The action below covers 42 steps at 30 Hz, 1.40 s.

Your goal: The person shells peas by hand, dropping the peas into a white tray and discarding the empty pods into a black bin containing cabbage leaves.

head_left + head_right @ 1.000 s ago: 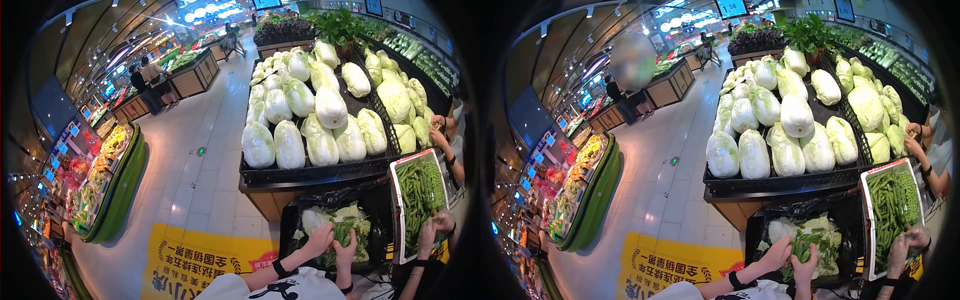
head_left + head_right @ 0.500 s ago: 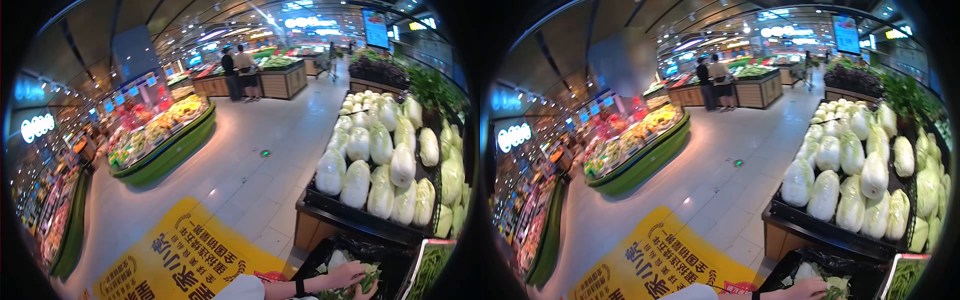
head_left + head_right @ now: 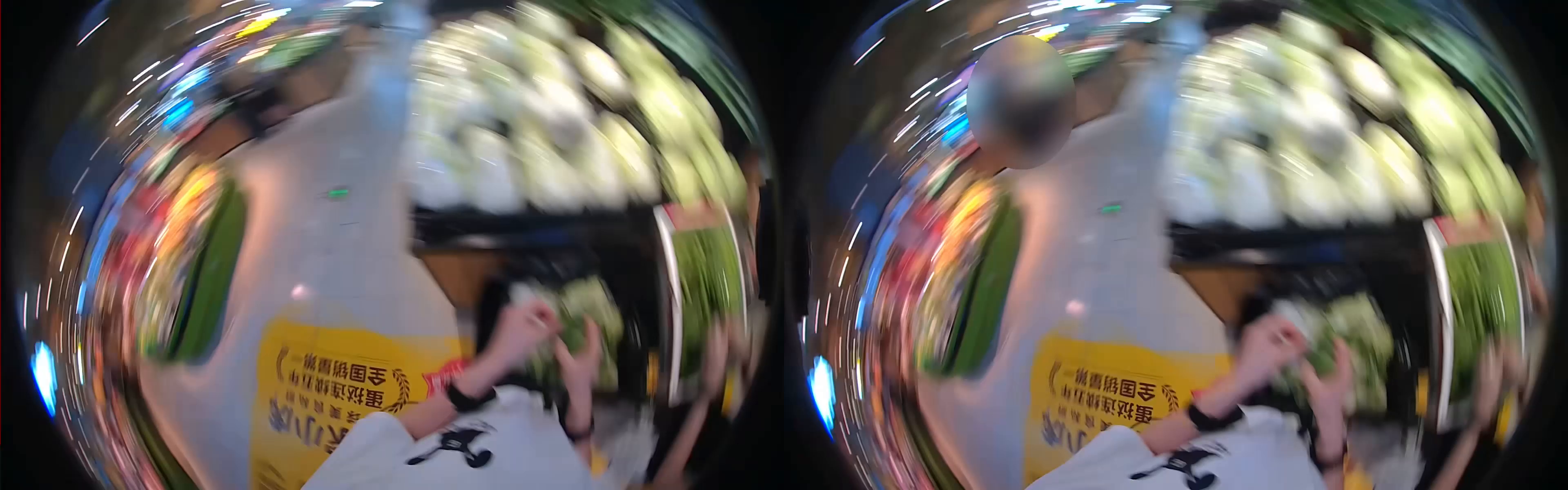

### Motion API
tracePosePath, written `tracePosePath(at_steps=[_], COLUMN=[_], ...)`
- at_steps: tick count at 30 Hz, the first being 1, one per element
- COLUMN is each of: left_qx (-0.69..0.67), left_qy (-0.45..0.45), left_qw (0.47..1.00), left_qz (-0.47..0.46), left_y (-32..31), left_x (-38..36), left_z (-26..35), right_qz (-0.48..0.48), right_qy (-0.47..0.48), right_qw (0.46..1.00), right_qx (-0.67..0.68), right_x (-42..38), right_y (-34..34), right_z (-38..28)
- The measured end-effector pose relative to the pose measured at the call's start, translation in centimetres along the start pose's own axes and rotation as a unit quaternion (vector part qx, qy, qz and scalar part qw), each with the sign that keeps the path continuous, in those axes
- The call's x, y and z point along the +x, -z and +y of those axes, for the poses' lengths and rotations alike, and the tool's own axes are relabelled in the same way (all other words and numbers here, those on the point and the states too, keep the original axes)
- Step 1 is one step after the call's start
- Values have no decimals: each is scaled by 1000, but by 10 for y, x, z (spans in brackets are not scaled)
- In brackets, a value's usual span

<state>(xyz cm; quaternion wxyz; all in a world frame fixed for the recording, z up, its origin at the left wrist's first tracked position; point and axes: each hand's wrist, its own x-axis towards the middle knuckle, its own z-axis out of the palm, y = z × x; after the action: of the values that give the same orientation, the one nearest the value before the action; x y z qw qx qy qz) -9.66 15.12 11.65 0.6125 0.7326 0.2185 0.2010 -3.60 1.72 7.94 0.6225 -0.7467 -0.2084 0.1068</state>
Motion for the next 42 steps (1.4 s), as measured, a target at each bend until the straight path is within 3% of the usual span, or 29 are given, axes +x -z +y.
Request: tracePosePath(at_steps=[1, 2, 5, 6, 8, 10, 17, 20, 21, 23, 25, 27, 31, 33, 35, 38, 39, 42], left_qx=[73, -14, 64, 38, 63, 80, 78, -50, -48, -32, -17, 16, 61, 78, 89, 73, 61, 32], left_qy=[-22, -1, 19, 15, 27, 25, 3, -11, -10, -1, 9, -73, -50, -45, -43, -1, 75, 60], left_qw=[997, 1000, 994, 994, 989, 987, 987, 971, 968, 937, 920, 877, 853, 867, 880, 924, 927, 939], left_qz=[-3, -17, -85, -105, -131, -135, -138, -235, -244, -349, -392, -474, -515, -490, -464, -374, -363, -337], left_y=[0, -2, 13, 14, 16, 15, 4, -4, -2, 9, 16, 14, 15, 16, 10, -2, -6, -21], left_x=[0, 1, 6, 6, 2, 6, 7, 7, 11, 20, 26, 36, 40, 39, 30, 9, 2, -10], left_z=[-10, -40, -39, -43, -50, -60, -67, -68, -70, -72, -65, -60, -55, -60, -64, -71, -69, -74], right_qz=[-2, -30, -14, -23, 31, 10, 152, 181, 186, 199, 116, 117, 106, 103, 181, 180, 180, 178], right_qy=[52, 12, 18, -19, 30, -29, -35, -33, -18, -5, -100, -104, -139, -149, -122, -80, -52, -85], right_qw=[994, 998, 998, 1000, 999, 999, 985, 979, 972, 961, 928, 927, 912, 909, 865, 903, 927, 922], right_qx=[-91, -58, -56, 1, 12, 21, 74, 85, 140, 193, 339, 342, 371, 376, 452, 382, 326, 332], right_x=[-2, -3, -17, -22, -37, -42, -57, -62, -64, -69, -73, -73, -77, -77, -77, -78, -79, -89], right_y=[3, 5, -3, -6, -11, -8, -29, -24, -23, -18, -9, -10, -14, -15, -10, 8, 13, 28], right_z=[-5, -24, -12, -5, 5, 10, 21, 21, 21, 17, 12, 15, 20, 27, 31, 32, 33, 29])
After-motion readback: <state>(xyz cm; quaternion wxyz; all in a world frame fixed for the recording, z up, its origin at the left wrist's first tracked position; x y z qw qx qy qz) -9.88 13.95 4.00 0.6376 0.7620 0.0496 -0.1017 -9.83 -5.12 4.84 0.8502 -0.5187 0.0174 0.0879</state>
